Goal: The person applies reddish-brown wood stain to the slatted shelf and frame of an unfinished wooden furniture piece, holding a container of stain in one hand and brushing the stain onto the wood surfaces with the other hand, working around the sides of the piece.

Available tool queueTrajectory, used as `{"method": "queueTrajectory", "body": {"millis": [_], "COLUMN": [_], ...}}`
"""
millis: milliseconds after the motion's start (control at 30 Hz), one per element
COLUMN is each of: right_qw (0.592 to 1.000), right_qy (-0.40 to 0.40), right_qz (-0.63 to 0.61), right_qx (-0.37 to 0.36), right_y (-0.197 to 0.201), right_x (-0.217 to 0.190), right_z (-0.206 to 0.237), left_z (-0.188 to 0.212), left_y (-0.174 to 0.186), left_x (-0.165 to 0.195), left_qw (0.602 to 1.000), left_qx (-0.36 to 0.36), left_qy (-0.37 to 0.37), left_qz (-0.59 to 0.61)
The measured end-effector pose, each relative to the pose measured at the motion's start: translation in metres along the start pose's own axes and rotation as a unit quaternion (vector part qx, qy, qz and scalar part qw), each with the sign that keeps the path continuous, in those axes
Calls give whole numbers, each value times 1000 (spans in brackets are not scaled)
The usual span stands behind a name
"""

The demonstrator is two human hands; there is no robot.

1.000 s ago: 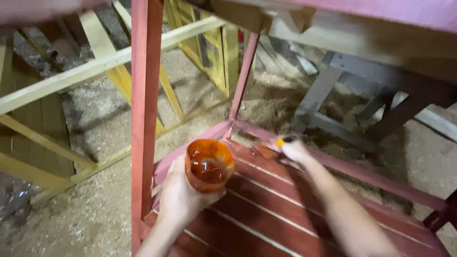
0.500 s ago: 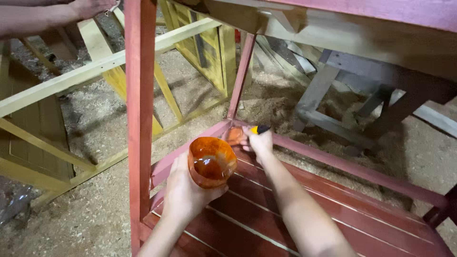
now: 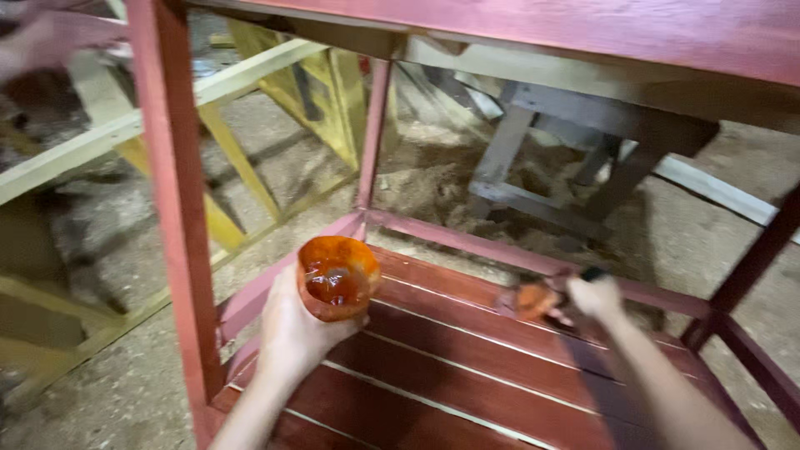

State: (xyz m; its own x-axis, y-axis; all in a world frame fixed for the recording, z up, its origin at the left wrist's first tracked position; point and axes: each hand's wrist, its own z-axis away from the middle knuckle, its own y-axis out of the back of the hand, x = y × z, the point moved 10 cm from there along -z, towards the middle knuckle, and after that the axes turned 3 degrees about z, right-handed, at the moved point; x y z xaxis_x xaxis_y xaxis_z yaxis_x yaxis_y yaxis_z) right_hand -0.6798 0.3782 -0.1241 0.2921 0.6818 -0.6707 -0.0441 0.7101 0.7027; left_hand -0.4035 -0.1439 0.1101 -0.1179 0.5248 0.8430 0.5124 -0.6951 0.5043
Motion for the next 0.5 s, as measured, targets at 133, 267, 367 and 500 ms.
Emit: {"method": "queueTrajectory", "body": {"millis": [133,267,367,500], "right_qw": [984,968,995,894], "right_qy": [-152,84,34,-77], "right_qz": [-81,215,-88,-431], "right_qx": [-43,95,-2,-97], "right_y": [72,92,1,-155], "right_x": [90,-7,-71,-144], "right_z": [5,23,48,100], "left_z": [0,7,15,19], "left_y": [0,0,0,4], "left_x": [7,4,6,-2], "left_qw": [1000,1000,1000,1000], "left_qx": [14,8,-1,-2], "left_qy": [-20,-10,-22,15], "left_qz": [-2,-22,-12,0]}}
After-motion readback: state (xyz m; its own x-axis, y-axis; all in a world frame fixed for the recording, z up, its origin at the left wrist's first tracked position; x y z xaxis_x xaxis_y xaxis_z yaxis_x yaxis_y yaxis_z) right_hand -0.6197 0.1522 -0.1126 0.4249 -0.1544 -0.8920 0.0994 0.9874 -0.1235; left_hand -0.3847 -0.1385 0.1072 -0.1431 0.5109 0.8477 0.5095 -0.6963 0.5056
